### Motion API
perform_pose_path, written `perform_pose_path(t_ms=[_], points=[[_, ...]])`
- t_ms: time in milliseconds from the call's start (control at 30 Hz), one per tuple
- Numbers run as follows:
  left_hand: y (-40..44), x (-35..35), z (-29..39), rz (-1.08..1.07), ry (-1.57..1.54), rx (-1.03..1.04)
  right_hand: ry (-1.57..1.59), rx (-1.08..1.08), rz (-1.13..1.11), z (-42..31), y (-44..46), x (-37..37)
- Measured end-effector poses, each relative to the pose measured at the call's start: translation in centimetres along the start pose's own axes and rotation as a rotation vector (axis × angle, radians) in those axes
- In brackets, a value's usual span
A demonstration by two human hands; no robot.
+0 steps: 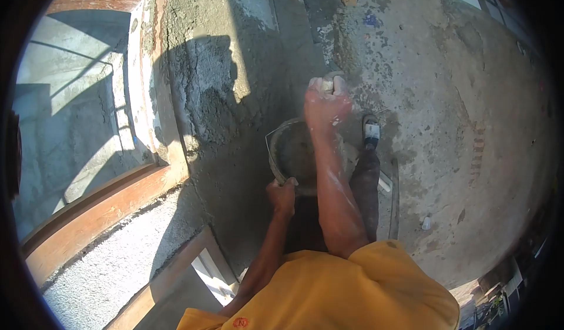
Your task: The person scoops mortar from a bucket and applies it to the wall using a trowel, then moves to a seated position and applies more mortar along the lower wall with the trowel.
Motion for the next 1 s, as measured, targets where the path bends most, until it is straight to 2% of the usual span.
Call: perform_pose_path(t_ms=[33,67,100,133,167,233,267,300,333,367,400,433,500,533,567,600,633,667,700,733,800,833,933,1000], points=[[0.5,0.4,-0.7,0.012,-0.039,0.018,-0.012,-0.041,0.063,1.5,-1.7,4.5],[0.6,0.7,-1.6,0.028,-0.079,0.028,-0.085,-0.044,-0.075,1.5,-4.6,7.8],[0.4,0.9,-2.8,0.040,-0.115,0.032,-0.119,-0.201,-0.337,2.2,-8.1,10.1],[-0.1,0.3,-4.0,0.122,-0.014,0.235,-0.127,-0.103,-0.562,1.7,-11.9,9.4],[0.1,0.1,-5.2,0.196,0.076,0.452,0.015,-0.306,-0.707,0.1,-14.9,5.6],[1.2,0.2,-8.9,0.217,0.205,0.665,0.066,-0.315,-0.848,-0.3,-18.7,-2.5],[1.6,-1.1,-11.6,0.155,0.267,0.653,0.004,-0.289,-0.896,0.8,-18.8,-6.0],[1.7,-0.6,-9.4,0.108,0.227,0.509,-0.056,-0.283,-0.922,2.0,-17.4,-8.7],[1.6,-0.2,-7.0,0.069,0.191,0.363,-0.245,-0.273,-1.007,3.7,-15.0,-10.8],[-0.4,0.7,-2.2,0.030,0.081,0.053,-0.440,-0.241,-1.073,5.5,-13.0,-13.0],[-0.3,0.8,-2.0,0.050,0.120,0.039,-0.409,-0.266,-1.114,9.4,-11.8,-14.1],[0.0,1.3,-2.4,0.051,0.155,0.043,-0.391,-0.298,-1.132,15.6,-10.0,-14.7],[-2.5,2.7,1.9,0.003,0.075,0.139,-0.520,-0.576,-1.029,16.3,-5.8,-17.1],[-0.8,2.8,-0.1,-0.034,0.162,0.190,-0.678,-0.818,-0.919,13.5,-4.3,-16.2],[0.0,3.1,-0.4,-0.002,0.227,0.279,-0.778,-0.834,-0.884,14.6,-3.6,-15.0],[-1.2,3.7,1.8,-0.031,0.216,0.362,-0.986,-0.668,-1.020,16.4,-4.0,-12.9],[-1.2,4.1,2.8,-0.070,0.257,0.437,-1.050,-0.584,-1.172,15.7,-4.3,-12.4],[-1.2,4.3,4.1,-0.104,0.309,0.504,-0.987,-0.685,-1.154,14.1,-4.2,-12.7],[-2.0,4.5,6.2,-0.154,0.332,0.478,-0.925,-0.768,-1.149,13.2,-4.6,-13.6],[-2.8,5.3,7.7,-0.210,0.356,0.442,-0.848,-0.855,-0.955,12.5,-4.1,-15.4],[-1.1,6.1,8.0,-0.283,0.609,0.315,-0.693,-1.082,-0.572,10.9,-2.1,-18.9],[0.1,6.7,8.1,-0.287,0.727,0.257,-0.735,-0.951,-0.643,10.7,-0.9,-19.5],[0.1,9.7,8.8,-0.109,0.715,0.414,-0.791,-0.529,-0.842,11.0,-0.4,-20.7],[2.1,11.5,8.6,-0.211,0.653,0.390,-0.773,-0.233,-0.965,11.6,-0.5,-21.0]])
Point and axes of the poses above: each hand's wrist, its own y-axis towards the middle knuckle, its own x-axis out of the palm, z = x × y, the point moved 3 cm from there along y, towards the middle knuckle, and after that the axes turned 4 degrees about -z, right-handed, at the moved point
